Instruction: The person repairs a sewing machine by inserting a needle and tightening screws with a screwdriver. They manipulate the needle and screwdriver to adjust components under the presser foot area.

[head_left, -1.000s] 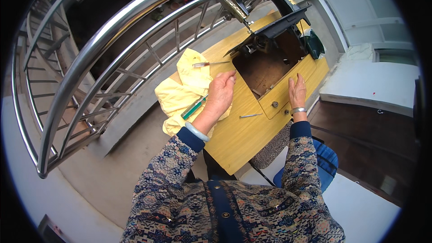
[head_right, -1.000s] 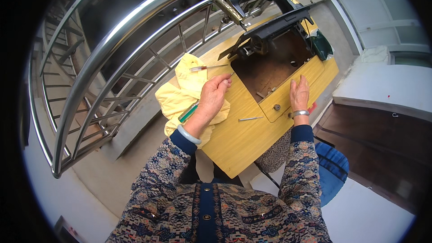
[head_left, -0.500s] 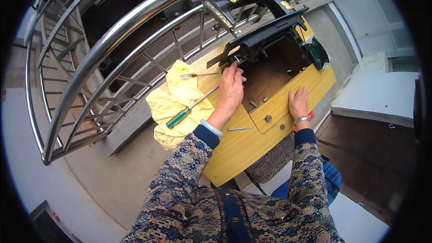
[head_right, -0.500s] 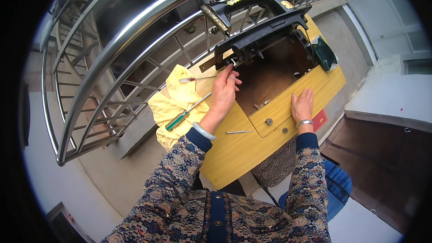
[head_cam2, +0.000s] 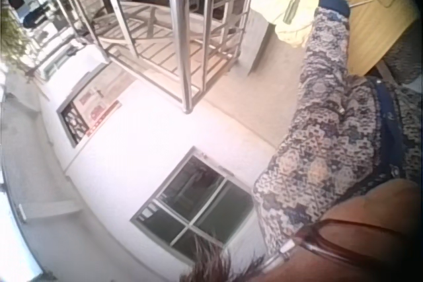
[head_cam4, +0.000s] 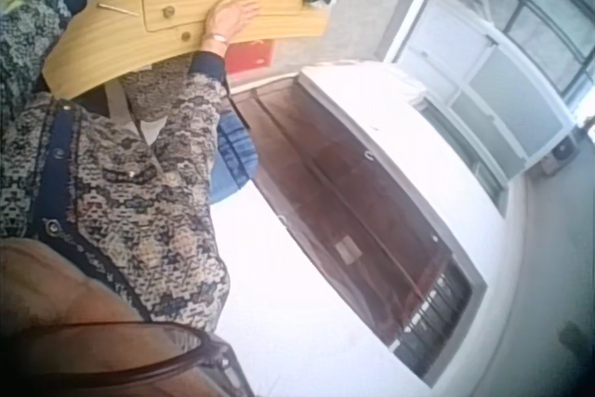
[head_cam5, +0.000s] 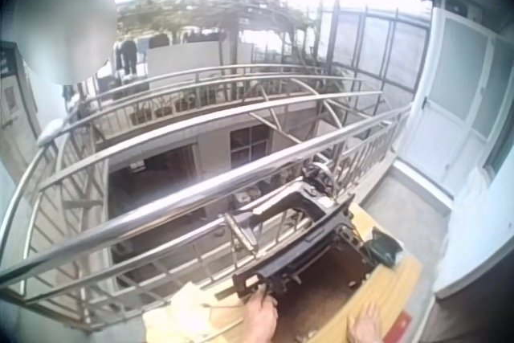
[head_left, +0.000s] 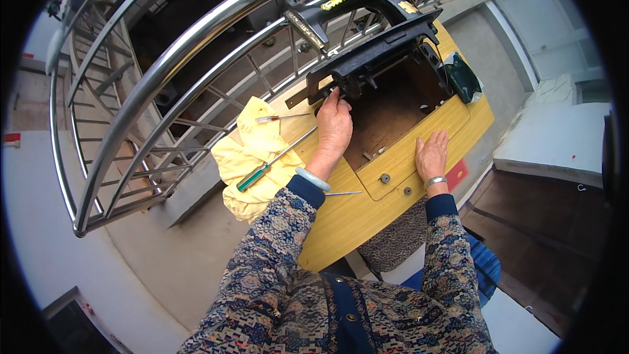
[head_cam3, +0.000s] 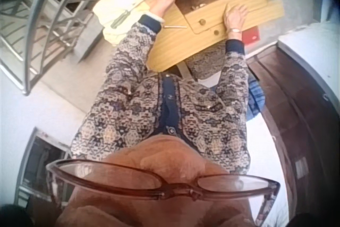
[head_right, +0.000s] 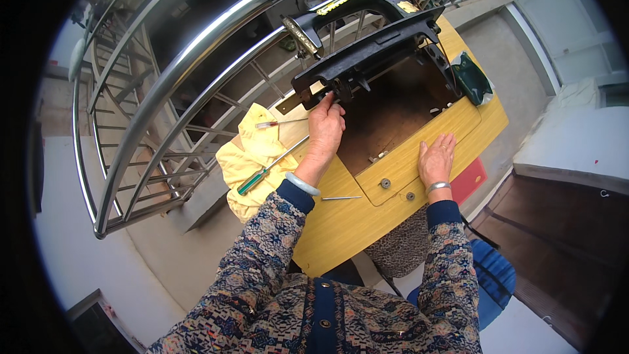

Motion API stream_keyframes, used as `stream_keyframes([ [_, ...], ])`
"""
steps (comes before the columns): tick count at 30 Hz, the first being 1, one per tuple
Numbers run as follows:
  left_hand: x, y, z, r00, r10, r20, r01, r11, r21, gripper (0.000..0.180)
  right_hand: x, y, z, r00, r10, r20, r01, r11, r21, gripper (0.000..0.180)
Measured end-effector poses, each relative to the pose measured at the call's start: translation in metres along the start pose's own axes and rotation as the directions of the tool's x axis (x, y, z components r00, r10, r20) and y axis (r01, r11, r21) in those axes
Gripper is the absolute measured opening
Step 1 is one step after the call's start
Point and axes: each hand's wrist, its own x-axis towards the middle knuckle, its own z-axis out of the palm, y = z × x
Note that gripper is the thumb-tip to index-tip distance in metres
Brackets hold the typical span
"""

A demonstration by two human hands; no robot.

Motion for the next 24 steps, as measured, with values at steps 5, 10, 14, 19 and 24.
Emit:
stream_keyframes([
  [5,-0.007,0.021,0.007,0.999,-0.051,0.006,0.051,0.998,-0.029,0.042,0.0,0.0,0.003,1.0,-0.011,-0.007,0.011,1.0,-0.002,0.067],
  [10,-0.013,0.037,0.007,0.991,-0.128,0.04,0.129,0.991,-0.027,0.04,-0.001,0.0,0.006,1.0,-0.006,-0.013,0.006,1.0,0.019,0.068],
  [14,-0.011,0.039,0.002,0.985,-0.139,0.106,0.143,0.989,-0.035,0.042,-0.002,0.0,0.007,1.0,-0.001,-0.019,0.001,1.0,0.013,0.069],
  [19,-0.014,0.038,-0.002,0.974,-0.196,0.117,0.218,0.952,-0.214,0.047,0.0,0.001,0.009,1.0,0.013,-0.02,-0.013,1.0,0.011,0.069],
  [24,-0.016,0.037,-0.004,0.976,-0.198,0.089,0.214,0.945,-0.246,0.048,0.0,0.001,0.013,0.999,0.025,-0.034,-0.024,0.999,0.026,0.07],
])
